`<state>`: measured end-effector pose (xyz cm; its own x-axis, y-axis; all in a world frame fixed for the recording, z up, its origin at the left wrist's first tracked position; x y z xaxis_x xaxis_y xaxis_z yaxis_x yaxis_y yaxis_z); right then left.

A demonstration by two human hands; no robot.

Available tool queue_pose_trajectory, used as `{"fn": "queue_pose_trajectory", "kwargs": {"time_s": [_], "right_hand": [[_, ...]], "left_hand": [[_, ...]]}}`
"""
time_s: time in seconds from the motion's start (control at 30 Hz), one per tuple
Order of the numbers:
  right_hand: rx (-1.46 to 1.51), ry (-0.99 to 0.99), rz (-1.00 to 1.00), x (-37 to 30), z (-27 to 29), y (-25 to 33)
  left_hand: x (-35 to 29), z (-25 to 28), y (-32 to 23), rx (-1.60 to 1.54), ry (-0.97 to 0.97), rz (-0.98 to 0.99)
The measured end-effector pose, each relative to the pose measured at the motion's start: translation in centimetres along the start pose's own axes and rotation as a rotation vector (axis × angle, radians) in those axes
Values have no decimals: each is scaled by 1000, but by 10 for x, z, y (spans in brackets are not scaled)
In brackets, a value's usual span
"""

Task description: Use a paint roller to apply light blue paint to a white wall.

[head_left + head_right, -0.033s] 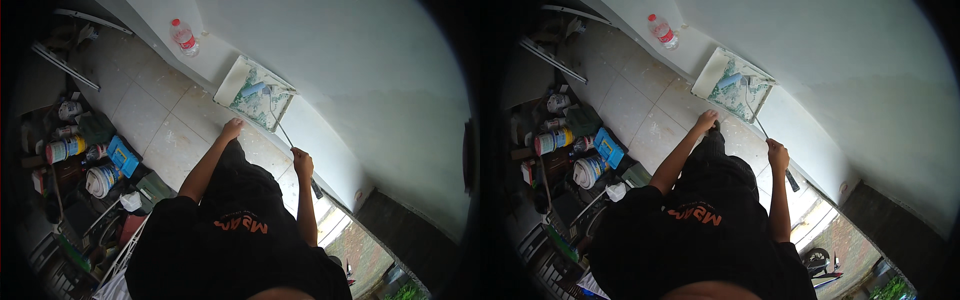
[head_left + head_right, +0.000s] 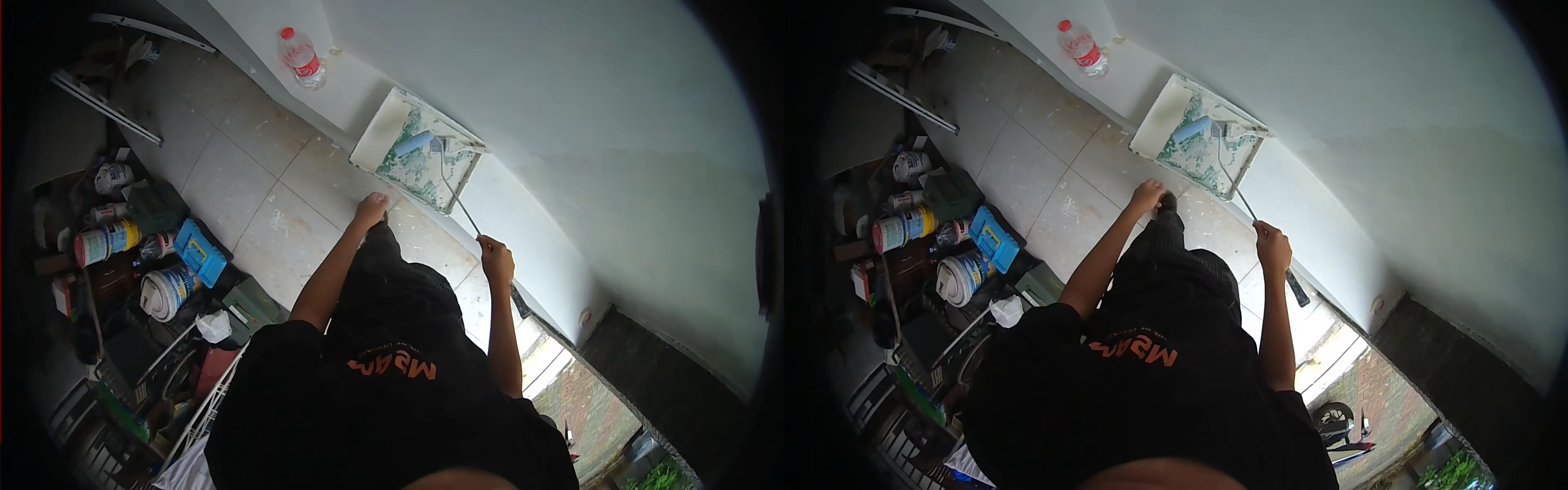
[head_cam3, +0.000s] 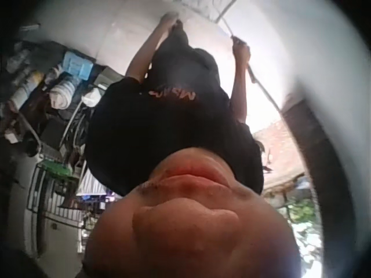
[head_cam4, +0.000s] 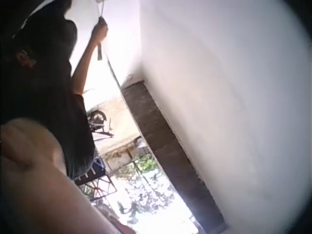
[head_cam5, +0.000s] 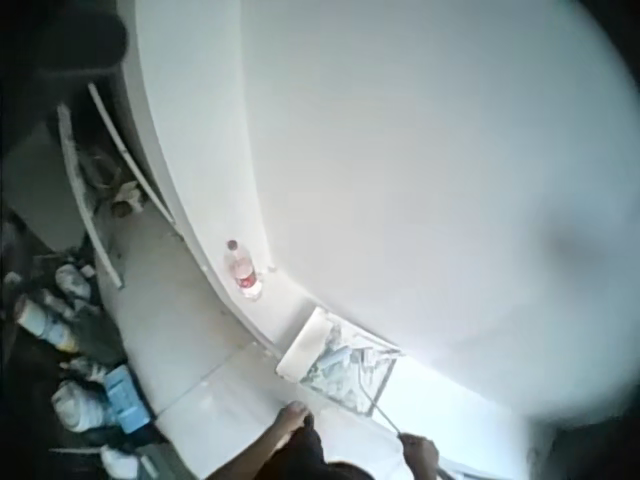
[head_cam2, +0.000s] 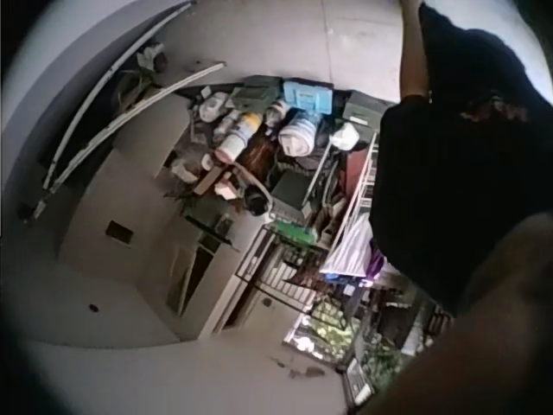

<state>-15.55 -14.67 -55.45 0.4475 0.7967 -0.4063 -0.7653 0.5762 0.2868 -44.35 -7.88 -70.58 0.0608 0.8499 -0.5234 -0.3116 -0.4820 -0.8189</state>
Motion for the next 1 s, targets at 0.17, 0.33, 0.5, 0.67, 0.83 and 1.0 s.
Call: {"fn": "queue_pose_trajectory", "kwargs": {"time_s": [0.17,0.33,0.5,0.67,0.83,1.0], "right_hand": [[-176,102,94,54,1,30],[-246,168,161,93,3,39],[-270,236,206,125,4,34],[-287,259,251,132,19,27],[-217,277,272,136,12,18],[-212,277,257,143,1,12]], "left_hand": [[-21,59,96,-114,-230,354],[-64,75,141,-405,-338,550],[-99,65,156,-485,-419,609],[-121,20,168,-466,-580,602],[-131,-26,178,-502,-491,632],[-112,-26,163,-416,-421,613]]}}
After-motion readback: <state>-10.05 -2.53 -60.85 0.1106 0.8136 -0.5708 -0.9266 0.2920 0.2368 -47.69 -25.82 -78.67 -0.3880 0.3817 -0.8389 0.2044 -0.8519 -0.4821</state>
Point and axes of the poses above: each hand's wrist, its own x-axis towards the middle knuckle, its own z-axis out of the back of the hand, y = z × x, the point moved 1 cm from there along x, towards the middle knuckle, and after that the axes turned 8 degrees about -z, right-handed, at the moved point
